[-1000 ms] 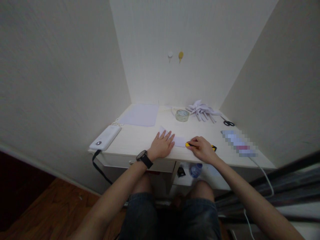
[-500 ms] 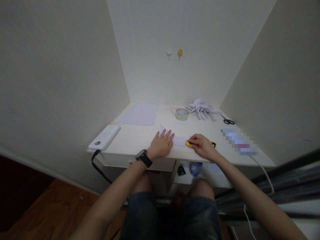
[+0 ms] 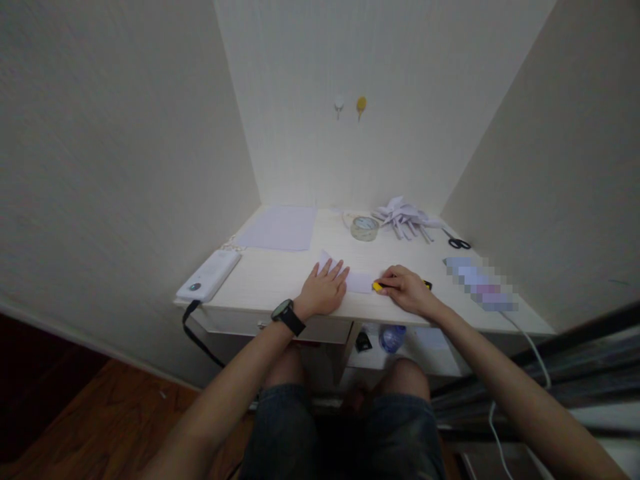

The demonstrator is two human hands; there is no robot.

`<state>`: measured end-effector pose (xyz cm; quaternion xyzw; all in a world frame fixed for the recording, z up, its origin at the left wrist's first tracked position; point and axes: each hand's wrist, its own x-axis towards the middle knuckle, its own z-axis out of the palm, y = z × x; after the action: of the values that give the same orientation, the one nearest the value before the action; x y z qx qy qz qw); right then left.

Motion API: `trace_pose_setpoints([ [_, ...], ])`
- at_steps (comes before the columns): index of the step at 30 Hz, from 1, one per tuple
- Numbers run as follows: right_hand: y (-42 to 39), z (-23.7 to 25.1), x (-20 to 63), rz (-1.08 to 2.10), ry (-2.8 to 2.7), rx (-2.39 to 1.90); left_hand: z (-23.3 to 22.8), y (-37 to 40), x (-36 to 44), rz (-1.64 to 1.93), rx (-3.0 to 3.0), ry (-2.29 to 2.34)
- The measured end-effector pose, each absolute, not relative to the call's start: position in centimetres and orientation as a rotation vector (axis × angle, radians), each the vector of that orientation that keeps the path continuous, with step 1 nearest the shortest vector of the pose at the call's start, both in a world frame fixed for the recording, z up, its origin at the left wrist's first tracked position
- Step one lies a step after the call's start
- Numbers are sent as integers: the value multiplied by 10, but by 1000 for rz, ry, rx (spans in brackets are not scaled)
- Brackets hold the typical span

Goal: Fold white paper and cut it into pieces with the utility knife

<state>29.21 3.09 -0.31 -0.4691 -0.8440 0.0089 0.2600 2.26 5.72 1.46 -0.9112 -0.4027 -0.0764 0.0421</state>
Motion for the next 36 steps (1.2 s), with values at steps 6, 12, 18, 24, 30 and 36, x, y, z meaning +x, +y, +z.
trace_pose_setpoints([
  [6, 33, -1, 297, 138, -2295, -1232, 13, 59, 21, -224, -2821, -1225],
  [12, 30, 2, 320, 249, -2281, -1275, 11, 59, 20, -292, -2828, -1215],
  [18, 25, 3, 332, 212, -2203, -1363, 11, 59, 16, -437, -2805, -1174],
  [24, 25, -4, 323, 97, -2137, -1454, 31, 62, 9, -321, -2875, -1009],
  [30, 24, -8, 319, -3, -2116, -1440, 63, 63, 12, 56, -2921, -895],
  [36, 23, -8, 319, -30, -2099, -1482, 88, 53, 12, 269, -2889, -747],
])
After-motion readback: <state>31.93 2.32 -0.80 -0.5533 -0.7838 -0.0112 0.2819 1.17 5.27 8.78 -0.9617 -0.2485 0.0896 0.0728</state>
